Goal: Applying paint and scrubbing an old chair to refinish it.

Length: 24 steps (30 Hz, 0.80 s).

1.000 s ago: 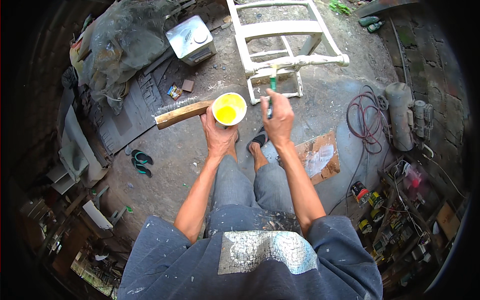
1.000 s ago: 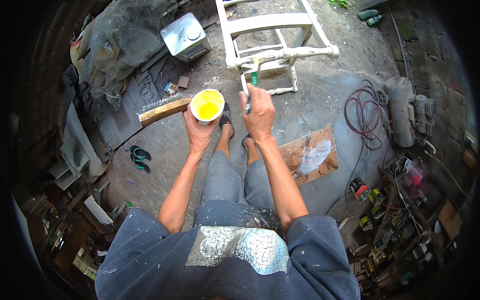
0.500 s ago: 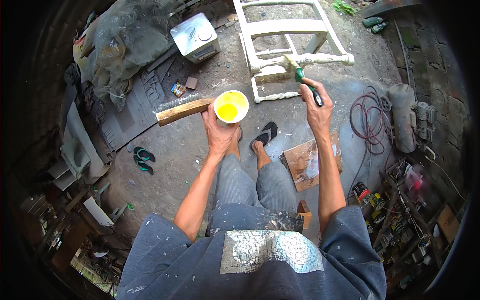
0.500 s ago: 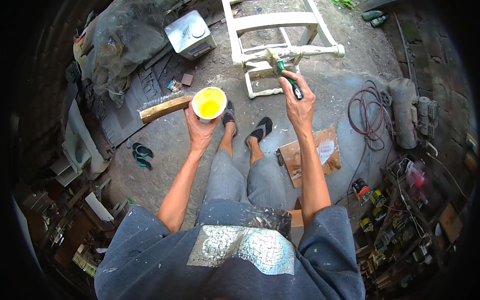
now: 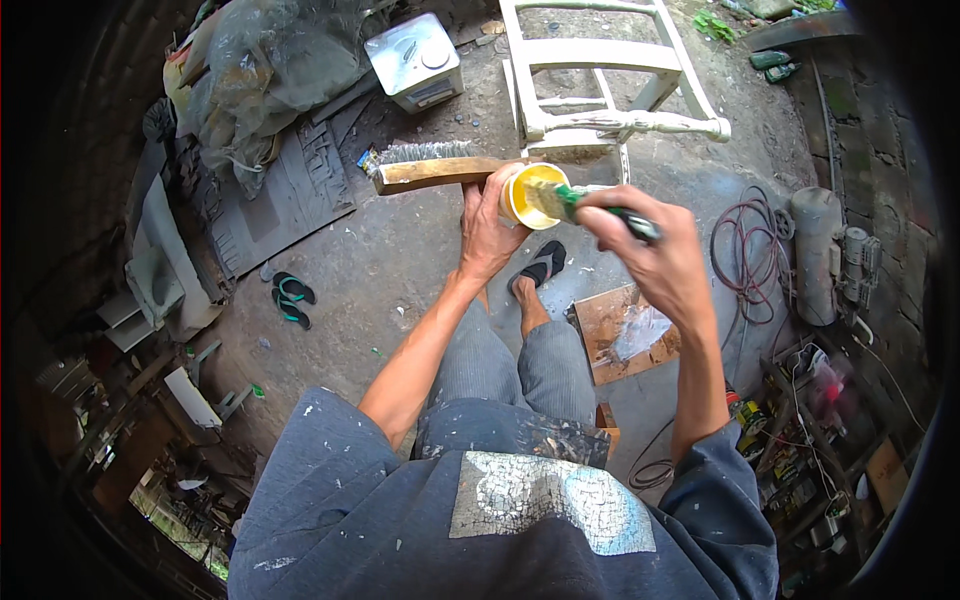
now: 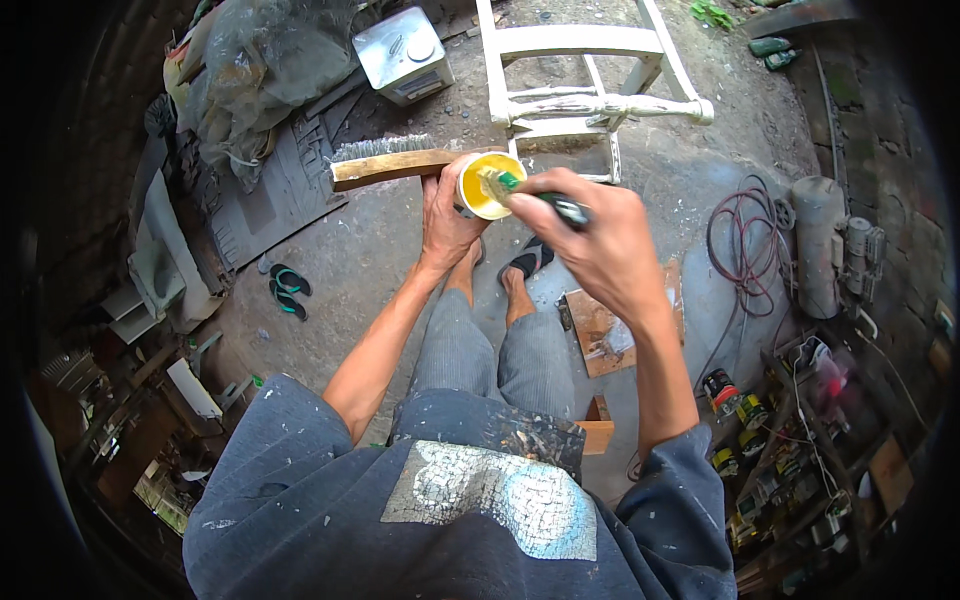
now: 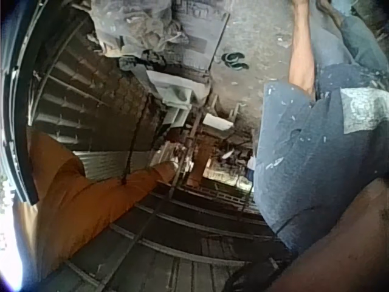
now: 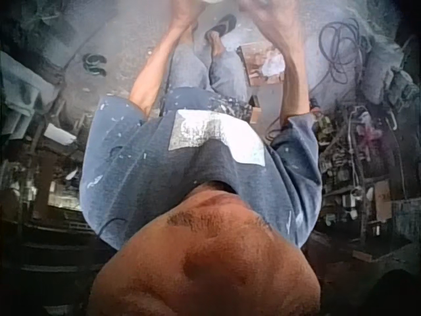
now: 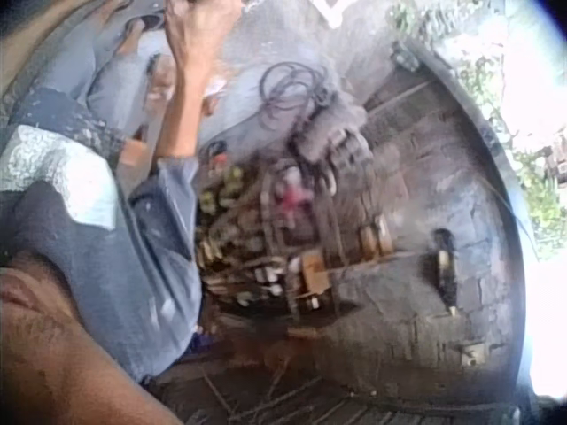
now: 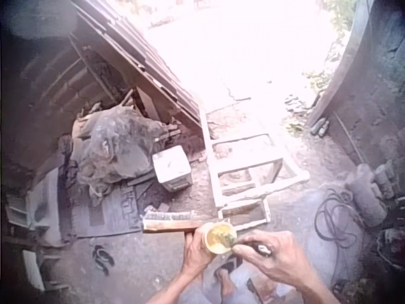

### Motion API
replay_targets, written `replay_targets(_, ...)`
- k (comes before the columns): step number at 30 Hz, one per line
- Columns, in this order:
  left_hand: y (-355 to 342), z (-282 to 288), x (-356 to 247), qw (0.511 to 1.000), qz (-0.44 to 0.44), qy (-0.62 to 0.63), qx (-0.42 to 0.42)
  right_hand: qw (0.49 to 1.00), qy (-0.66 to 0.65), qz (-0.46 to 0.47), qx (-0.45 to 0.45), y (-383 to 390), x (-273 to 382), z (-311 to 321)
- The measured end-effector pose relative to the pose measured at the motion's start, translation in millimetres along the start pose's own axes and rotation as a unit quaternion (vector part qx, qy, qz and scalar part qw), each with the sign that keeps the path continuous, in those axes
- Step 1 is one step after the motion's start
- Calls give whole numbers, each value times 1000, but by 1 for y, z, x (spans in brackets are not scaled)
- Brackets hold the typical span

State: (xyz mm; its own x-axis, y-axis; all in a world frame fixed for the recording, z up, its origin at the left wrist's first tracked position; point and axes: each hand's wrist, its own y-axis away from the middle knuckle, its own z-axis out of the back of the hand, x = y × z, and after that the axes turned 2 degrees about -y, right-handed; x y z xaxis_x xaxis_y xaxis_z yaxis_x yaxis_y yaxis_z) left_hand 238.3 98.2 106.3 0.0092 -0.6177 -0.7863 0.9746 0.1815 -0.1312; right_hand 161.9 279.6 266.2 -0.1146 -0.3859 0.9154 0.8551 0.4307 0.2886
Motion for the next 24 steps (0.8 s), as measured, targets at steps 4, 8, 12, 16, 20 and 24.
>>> replay_targets(4,1,-8,-12,1000,-5,7,29,969,197,148,19,-21,-41,-28)
replay_targets(8,5,-12,-17,998,24,29,43,992,117,27,42,-22,-49,-27)
replay_targets(12,2,-6,-12,1000,15,20,0,977,-161,-131,-40,-13,-42,3)
replay_targets(16,-6,-13,-11,999,32,10,-23,912,-363,-152,-112,6,-76,20)
replay_targets(20,-18,-15,-6,999,16,3,-48,825,-529,-134,-145,14,-103,14)
replay_targets(24,-24,-15,-1,999,19,-6,-45,772,-608,-97,-157,14,-113,10)
